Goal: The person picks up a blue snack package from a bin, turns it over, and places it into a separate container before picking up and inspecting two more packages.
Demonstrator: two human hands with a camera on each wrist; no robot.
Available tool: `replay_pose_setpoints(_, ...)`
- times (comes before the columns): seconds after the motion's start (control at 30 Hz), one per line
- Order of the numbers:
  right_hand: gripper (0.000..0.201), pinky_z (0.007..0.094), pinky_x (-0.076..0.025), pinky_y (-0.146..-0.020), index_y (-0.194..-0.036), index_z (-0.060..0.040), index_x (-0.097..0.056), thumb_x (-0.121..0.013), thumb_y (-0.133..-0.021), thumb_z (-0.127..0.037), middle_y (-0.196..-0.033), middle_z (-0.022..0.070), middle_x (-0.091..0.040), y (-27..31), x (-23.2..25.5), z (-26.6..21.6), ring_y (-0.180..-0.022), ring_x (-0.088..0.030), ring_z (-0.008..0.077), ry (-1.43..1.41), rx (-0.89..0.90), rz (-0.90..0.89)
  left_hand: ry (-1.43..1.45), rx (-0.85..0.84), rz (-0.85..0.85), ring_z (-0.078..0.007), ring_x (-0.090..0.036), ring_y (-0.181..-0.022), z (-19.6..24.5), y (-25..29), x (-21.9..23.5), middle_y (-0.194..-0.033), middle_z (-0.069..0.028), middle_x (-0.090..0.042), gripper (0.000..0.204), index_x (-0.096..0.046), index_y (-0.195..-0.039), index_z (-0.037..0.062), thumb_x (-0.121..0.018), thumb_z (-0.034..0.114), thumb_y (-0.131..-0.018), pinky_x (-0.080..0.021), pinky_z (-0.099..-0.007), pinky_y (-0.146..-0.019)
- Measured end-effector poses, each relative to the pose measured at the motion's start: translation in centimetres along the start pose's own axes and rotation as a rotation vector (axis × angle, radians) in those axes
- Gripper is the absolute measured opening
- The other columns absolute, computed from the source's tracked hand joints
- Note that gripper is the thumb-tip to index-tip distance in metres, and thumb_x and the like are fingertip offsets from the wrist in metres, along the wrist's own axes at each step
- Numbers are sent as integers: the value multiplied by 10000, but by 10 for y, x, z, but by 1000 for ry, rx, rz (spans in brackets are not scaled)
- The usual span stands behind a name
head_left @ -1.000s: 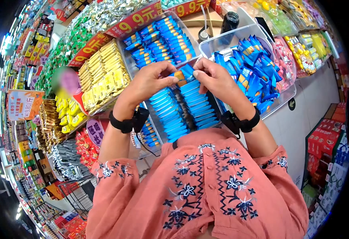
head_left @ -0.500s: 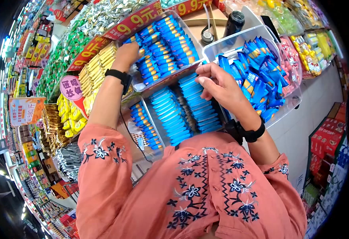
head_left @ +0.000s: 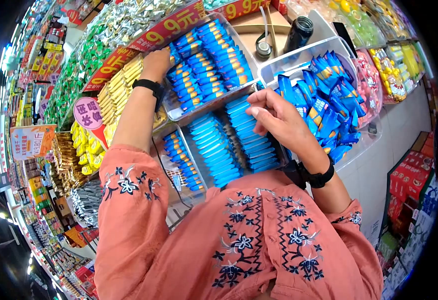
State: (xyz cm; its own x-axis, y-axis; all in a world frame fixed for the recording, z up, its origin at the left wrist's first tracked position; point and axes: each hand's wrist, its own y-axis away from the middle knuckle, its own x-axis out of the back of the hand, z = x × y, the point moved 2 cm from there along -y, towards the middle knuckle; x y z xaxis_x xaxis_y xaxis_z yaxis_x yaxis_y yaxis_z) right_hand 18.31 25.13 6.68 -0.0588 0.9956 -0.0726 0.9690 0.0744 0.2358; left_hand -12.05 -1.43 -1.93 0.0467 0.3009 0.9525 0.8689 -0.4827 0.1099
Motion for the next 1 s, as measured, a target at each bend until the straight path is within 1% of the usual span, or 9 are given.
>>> replay_pose_setpoints(0.07,250,264,-525,-637,-1156,27,-548,-579,-978,-145,-940,67,-614,0,0,-1,-711,-616,113,-8,-5,3,35,10,66,-362,-713,-934,-7,-6,-11,-1003,-185,-728,230,-673,-1074,57,-509,182,-972,-578,-465,-780)
replay_pose_setpoints(0.17,253,265,-525,-644,-1158,28,-548,-575,-977,-146,-939,67,-612,-1,0,-1,-716,-616,113,-18,-11,4,28,-22,80,-365,-713,-925,-7,-7,-13,-996,-200,-722,238,-640,-1088,46,-449,160,-1004,-578,-466,-768)
replay_pose_setpoints(0.27,254,266,-526,-645,-1159,25,-550,-572,-978,-150,-939,64,-611,-1,1,-1,-720,-616,113,-28,-25,0,-5,-37,59,-367,-711,-925,-7,-6,-20,-993,-205,-716,236,-644,-1062,36,-459,170,-1002,-578,-465,-764)
replay_pose_setpoints(0.37,254,267,-527,-646,-1159,21,-552,-572,-978,-156,-941,62,-610,-1,2,-1,-724,-617,113,-28,-34,1,-7,-9,109,-371,-707,-926,-13,-9,-30,-1016,-195,-707,232,-648,-1080,46,-468,163,-991,-578,-464,-758)
replay_pose_setpoints(0.47,254,265,-528,-647,-1160,17,-554,-573,-980,-161,-945,60,-610,0,2,-1,-727,-617,112,-23,-40,0,-13,-20,98,-377,-703,-925,-12,-12,-22,-1027,-192,-697,222,-653,-1077,45,-489,148,-967,-578,-463,-753)
replay_pose_setpoints(0.57,253,264,-530,-647,-1160,16,-556,-575,-982,-163,-949,60,-611,-1,2,1,-728,-618,111,-28,-43,-3,-14,-103,126,-383,-701,-917,-14,-16,-23,-1042,-190,-681,206,-631,-1083,47,-507,140,-948,-577,-466,-752)
replay_pose_setpoints(0.77,248,263,-533,-644,-1159,12,-559,-580,-982,-161,-959,59,-617,-1,2,1,-731,-620,109,-48,-59,-13,10,-75,121,-369,-692,-940,-9,-13,-23,-1006,-183,-653,181,-577,-1094,62,-513,135,-941,-567,-464,-759)
replay_pose_setpoints(0.87,241,261,-533,-640,-1155,9,-561,-584,-982,-158,-962,56,-620,-1,2,0,-727,-620,106,-43,-68,-12,-27,-142,99,-362,-692,-919,-13,-17,-21,-990,-188,-647,175,-585,-1079,60,-522,139,-935,-562,-466,-738)
replay_pose_setpoints(1.0,230,256,-532,-634,-1147,6,-564,-587,-981,-152,-959,50,-623,-2,3,3,-722,-620,103,-49,-55,-12,-59,-285,158,-371,-692,-868,-15,-21,-22,-979,-190,-647,151,-594,-1049,59,-530,125,-928,-566,-468,-714)
